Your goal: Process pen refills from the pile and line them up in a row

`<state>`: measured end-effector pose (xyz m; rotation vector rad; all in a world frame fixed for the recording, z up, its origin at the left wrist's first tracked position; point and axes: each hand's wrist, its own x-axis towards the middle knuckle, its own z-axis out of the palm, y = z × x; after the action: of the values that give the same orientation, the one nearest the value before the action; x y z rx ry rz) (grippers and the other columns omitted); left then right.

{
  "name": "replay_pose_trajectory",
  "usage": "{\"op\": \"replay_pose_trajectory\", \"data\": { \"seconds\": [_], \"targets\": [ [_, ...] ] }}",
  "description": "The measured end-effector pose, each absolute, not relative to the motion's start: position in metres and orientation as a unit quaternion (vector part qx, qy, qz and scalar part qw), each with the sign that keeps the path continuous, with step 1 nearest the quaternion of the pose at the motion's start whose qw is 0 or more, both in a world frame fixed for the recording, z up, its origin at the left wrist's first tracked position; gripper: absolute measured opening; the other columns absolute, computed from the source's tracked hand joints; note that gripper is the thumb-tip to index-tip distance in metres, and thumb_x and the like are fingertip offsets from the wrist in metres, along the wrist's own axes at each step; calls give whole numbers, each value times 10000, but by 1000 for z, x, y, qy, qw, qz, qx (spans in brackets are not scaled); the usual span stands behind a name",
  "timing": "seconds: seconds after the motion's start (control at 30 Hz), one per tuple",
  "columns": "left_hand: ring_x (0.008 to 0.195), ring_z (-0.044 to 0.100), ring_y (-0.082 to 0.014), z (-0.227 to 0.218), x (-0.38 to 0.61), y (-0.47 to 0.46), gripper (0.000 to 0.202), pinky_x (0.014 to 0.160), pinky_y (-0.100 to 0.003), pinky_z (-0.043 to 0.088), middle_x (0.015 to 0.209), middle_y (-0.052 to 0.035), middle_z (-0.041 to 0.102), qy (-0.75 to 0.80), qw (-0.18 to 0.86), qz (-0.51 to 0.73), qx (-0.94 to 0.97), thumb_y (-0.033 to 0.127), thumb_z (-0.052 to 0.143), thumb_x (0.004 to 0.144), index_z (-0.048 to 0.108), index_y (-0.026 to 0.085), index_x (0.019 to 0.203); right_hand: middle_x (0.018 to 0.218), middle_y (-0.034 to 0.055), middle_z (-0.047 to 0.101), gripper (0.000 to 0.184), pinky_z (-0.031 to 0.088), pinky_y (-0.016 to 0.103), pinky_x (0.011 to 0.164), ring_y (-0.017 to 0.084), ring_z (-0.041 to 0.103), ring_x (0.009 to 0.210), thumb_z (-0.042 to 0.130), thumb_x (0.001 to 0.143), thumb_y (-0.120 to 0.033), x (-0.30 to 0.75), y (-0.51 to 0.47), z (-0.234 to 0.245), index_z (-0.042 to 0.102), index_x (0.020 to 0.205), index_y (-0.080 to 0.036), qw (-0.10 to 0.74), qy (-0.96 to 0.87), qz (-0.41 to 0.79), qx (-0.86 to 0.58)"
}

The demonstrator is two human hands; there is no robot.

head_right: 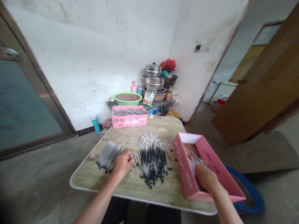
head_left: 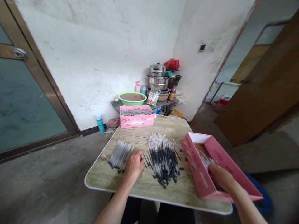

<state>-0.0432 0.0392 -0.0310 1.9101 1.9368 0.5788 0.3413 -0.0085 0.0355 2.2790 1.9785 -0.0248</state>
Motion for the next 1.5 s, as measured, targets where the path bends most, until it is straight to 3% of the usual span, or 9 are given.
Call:
{"op": "replay_pose_trajectory", "data": {
  "seconds": [0.2, 0.4, 0.5, 0.6, 0.73, 0.87, 1.03, 1.23, 1.5],
  "targets": [
    [843, 645, -196, -22, -40, 47, 247, 707, -267, 402, 898, -73, 684, 693, 144, 183, 682, 107, 537, 775, 557, 194, 1005, 858, 163, 711, 230, 445, 328, 641, 298, 687, 828, 429, 862, -273, 339, -16, 62, 628, 841, -158, 50, 606, 58, 792],
    [787, 666, -256, -21, -40, 55, 298, 646, -305, 413, 817, -111, 700, 710, 124, 153, 676, 143, 559, 744, 535, 166, 1040, 638, 92, 682, 244, 393, 305, 526, 278, 667, 636, 445, 827, -397, 290, -41, 94, 586, 728, -223, -95, 601, 43, 793],
    [784, 671, -267, -22, -40, 56, 307, 644, -312, 416, 805, -119, 702, 712, 119, 148, 676, 155, 569, 731, 536, 159, 1036, 623, 71, 676, 216, 415, 283, 517, 237, 644, 589, 548, 772, -420, 259, -52, 95, 599, 731, -214, -262, 619, -78, 737],
    [785, 671, -260, -22, -40, 54, 295, 646, -307, 415, 812, -113, 702, 714, 117, 152, 673, 167, 579, 727, 541, 165, 1019, 518, 25, 619, 289, 388, 243, 405, 169, 561, 428, 603, 765, -479, 232, -57, 88, 569, 708, -198, -397, 580, -298, 646],
    [800, 668, -250, -22, -42, 52, 284, 672, -305, 416, 807, -94, 700, 716, 122, 174, 665, 164, 580, 728, 545, 174, 1009, 507, -3, 599, 317, 364, 198, 338, 111, 504, 361, 673, 754, -447, 209, -54, 75, 527, 666, -180, -499, 478, -491, 531],
    [830, 663, -254, -20, -47, 54, 294, 708, -312, 423, 811, -94, 697, 709, 141, 216, 656, 127, 555, 721, 546, 172, 1012, 619, 22, 640, 265, 397, 188, 336, 120, 566, 430, 702, 761, -363, 199, -48, 60, 559, 685, -153, -542, 438, -542, 471],
    [635, 648, -173, -10, -40, 46, 267, 581, -243, 429, 673, -6, 667, 654, 231, 280, 663, 117, 564, 678, 536, 189, 933, 640, 32, 659, 236, 433, 187, 358, 109, 572, 445, 686, 786, -342, 184, -37, 43, 619, 706, -130, -561, 423, -545, 457],
    [405, 513, -90, 2, -9, 14, 302, 425, -185, 376, 531, 79, 553, 410, 584, 437, 548, 73, 568, 596, 459, 197, 849, 656, 39, 673, 257, 444, 176, 356, 109, 590, 460, 724, 738, -365, 166, -17, 38, 641, 714, -123, -611, 379, -536, 443],
    [399, 506, -74, 9, -2, 4, 296, 414, -177, 395, 564, 68, 569, 371, 640, 420, 525, 68, 589, 587, 447, 197, 813, 627, 32, 672, 256, 446, 169, 345, 104, 587, 442, 756, 704, -345, 164, -14, 34, 641, 686, -117, -614, 345, -558, 439]
  ]
}}
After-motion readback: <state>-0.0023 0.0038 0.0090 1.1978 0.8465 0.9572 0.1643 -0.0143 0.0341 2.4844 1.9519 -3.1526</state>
